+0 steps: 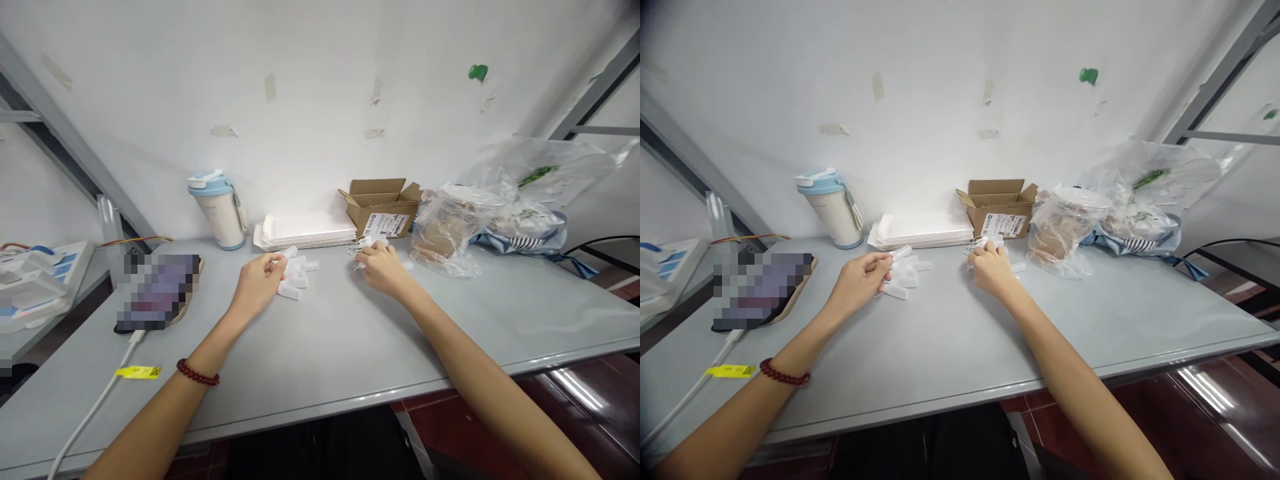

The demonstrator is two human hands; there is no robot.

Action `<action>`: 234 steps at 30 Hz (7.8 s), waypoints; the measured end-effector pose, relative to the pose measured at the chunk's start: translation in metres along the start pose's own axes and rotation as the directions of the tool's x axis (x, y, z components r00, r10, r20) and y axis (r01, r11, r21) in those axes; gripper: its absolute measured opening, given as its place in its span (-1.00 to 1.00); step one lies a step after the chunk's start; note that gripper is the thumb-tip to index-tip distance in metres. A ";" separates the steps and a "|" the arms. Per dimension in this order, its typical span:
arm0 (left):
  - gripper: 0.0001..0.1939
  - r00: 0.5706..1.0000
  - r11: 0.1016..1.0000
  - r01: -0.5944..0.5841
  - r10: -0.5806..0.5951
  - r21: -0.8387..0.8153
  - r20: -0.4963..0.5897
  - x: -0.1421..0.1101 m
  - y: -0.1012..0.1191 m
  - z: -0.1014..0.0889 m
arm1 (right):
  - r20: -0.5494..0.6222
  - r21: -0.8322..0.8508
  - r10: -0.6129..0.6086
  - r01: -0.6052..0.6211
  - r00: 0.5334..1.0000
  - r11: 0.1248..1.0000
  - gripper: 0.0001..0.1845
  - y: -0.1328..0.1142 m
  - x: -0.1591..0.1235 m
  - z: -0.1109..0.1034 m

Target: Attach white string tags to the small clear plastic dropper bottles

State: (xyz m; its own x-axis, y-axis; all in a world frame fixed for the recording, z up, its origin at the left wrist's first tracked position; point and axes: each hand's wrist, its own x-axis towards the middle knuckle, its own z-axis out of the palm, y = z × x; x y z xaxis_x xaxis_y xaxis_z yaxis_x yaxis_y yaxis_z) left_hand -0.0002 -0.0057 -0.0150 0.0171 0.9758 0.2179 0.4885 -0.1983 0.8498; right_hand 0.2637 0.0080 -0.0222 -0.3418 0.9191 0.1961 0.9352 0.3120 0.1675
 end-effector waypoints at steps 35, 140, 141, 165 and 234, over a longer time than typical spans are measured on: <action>-0.78 0.921 0.995 -0.037 0.069 -0.088 0.384 -0.029 0.029 0.016 | -0.180 0.815 -0.048 0.176 0.983 0.552 -0.89 -0.061 -0.019 -0.020; -0.65 0.946 0.922 -0.296 0.247 0.250 0.210 -0.018 0.010 0.012 | -0.129 0.262 0.297 -0.256 0.946 0.930 -0.67 0.043 0.001 0.002; -0.65 0.945 0.921 -0.298 0.247 0.251 0.216 -0.018 0.010 0.013 | -0.106 0.250 0.300 -0.267 0.948 0.931 -0.68 0.044 0.000 0.002; -0.62 0.953 0.940 -0.257 0.206 0.226 0.223 -0.017 0.011 0.014 | 0.053 0.507 0.424 -0.390 0.904 0.769 -0.76 0.053 0.001 -0.003; -0.76 0.866 0.766 0.375 -0.087 -0.522 0.493 -0.023 0.021 0.010 | -0.107 0.929 0.084 0.069 0.991 0.363 -0.83 -0.038 -0.019 -0.042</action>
State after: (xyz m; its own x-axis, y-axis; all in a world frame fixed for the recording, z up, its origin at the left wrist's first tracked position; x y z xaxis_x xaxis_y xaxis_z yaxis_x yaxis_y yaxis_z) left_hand 0.0185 -0.0311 -0.0064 0.4023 0.9073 -0.1224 -0.0746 0.1658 0.9833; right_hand 0.2311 -0.0308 0.0080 -0.2700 0.9111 0.3115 0.4020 0.4006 -0.8234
